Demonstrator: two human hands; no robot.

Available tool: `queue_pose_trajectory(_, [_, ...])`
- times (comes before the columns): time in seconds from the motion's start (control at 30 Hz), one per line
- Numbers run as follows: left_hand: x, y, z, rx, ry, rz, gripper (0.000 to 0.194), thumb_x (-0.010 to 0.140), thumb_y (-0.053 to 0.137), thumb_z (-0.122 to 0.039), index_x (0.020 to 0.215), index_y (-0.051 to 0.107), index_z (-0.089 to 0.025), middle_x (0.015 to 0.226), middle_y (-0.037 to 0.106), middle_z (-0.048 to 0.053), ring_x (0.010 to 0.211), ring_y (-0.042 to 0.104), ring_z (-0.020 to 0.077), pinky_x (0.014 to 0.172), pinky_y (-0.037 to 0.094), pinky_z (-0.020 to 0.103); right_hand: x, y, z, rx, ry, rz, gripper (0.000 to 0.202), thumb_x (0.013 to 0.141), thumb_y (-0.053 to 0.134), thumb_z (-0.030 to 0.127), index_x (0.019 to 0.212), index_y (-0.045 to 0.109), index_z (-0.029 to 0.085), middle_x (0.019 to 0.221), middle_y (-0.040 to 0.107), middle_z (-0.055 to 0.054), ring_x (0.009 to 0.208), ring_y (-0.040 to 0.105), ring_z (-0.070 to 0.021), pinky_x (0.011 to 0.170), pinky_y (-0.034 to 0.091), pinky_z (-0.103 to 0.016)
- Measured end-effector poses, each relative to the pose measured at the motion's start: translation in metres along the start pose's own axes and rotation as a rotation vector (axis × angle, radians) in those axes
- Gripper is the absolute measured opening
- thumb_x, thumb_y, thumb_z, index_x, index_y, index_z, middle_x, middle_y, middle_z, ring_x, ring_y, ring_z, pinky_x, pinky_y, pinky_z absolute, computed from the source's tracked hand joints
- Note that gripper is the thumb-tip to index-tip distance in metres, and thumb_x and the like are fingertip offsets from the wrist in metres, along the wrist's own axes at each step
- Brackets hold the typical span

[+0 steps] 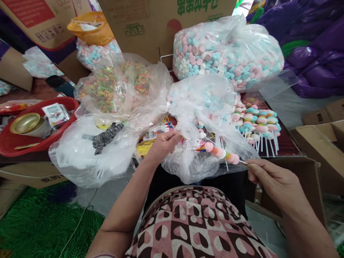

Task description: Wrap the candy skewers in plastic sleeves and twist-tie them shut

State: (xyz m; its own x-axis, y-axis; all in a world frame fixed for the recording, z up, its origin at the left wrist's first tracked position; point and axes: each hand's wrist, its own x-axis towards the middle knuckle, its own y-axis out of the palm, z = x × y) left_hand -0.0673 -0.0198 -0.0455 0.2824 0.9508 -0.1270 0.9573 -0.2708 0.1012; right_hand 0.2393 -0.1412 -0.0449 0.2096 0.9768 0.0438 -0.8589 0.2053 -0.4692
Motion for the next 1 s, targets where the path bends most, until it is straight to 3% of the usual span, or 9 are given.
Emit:
queue_pose_trajectory(0.27, [0.0,0.004,0.004,-0.187,-0.068,0.0,0.048,0.061,0.081,-0.061,0.071,0.069,-0.016,0.05,0.045,-0.007,0.036,0.032,0.0019,0.036,0.032,0.018,-0.001,0.006,0.0,0.104,0.016,-0.025,0.021,0.085,0.067,0.043,0.085,0.075,0.023,0.051,0.055,0.003,0.047,0.049,-0.012,0.045,0.039,-0.024])
queue_pose_trajectory(0.47, [0.001,0.001,0.007,-0.126,-0.044,0.023,0.042,0.066,0.079,-0.056,0.077,0.073,-0.016,0.06,0.053,-0.004,0.041,0.037,0.0018,0.039,0.033,0.017,-0.003,0.0,0.003,0.134,0.055,-0.051,0.024,0.082,0.07,0.046,0.085,0.075,0.023,0.05,0.054,0.002,0.048,0.048,-0.013,0.046,0.039,-0.025])
queue_pose_trajectory(0.73, [0.001,0.003,0.008,-0.137,-0.076,0.017,0.044,0.063,0.08,-0.058,0.079,0.074,-0.017,0.06,0.055,-0.004,0.043,0.04,0.0027,0.04,0.036,0.017,-0.005,0.003,0.002,0.271,0.238,-0.007,0.034,0.078,0.074,0.053,0.083,0.074,0.02,0.046,0.048,0.002,0.045,0.043,-0.0133,0.044,0.033,-0.027])
queue_pose_trajectory(0.87, [0.001,0.007,0.007,-0.165,-0.082,0.007,0.044,0.061,0.082,-0.058,0.076,0.074,-0.017,0.055,0.049,-0.006,0.042,0.036,0.0027,0.039,0.036,0.017,-0.007,0.005,0.004,0.351,0.294,0.065,0.037,0.077,0.074,0.054,0.079,0.072,0.018,0.043,0.046,0.003,0.043,0.04,-0.0118,0.043,0.03,-0.026])
queue_pose_trajectory(1.0, [0.003,0.007,0.011,-0.164,-0.07,0.02,0.047,0.063,0.079,-0.061,0.075,0.074,-0.016,0.052,0.047,-0.006,0.04,0.034,0.0026,0.038,0.033,0.018,-0.006,0.003,0.008,0.49,0.294,0.033,0.031,0.079,0.074,0.049,0.076,0.069,0.018,0.04,0.042,0.004,0.04,0.037,-0.0095,0.043,0.028,-0.023])
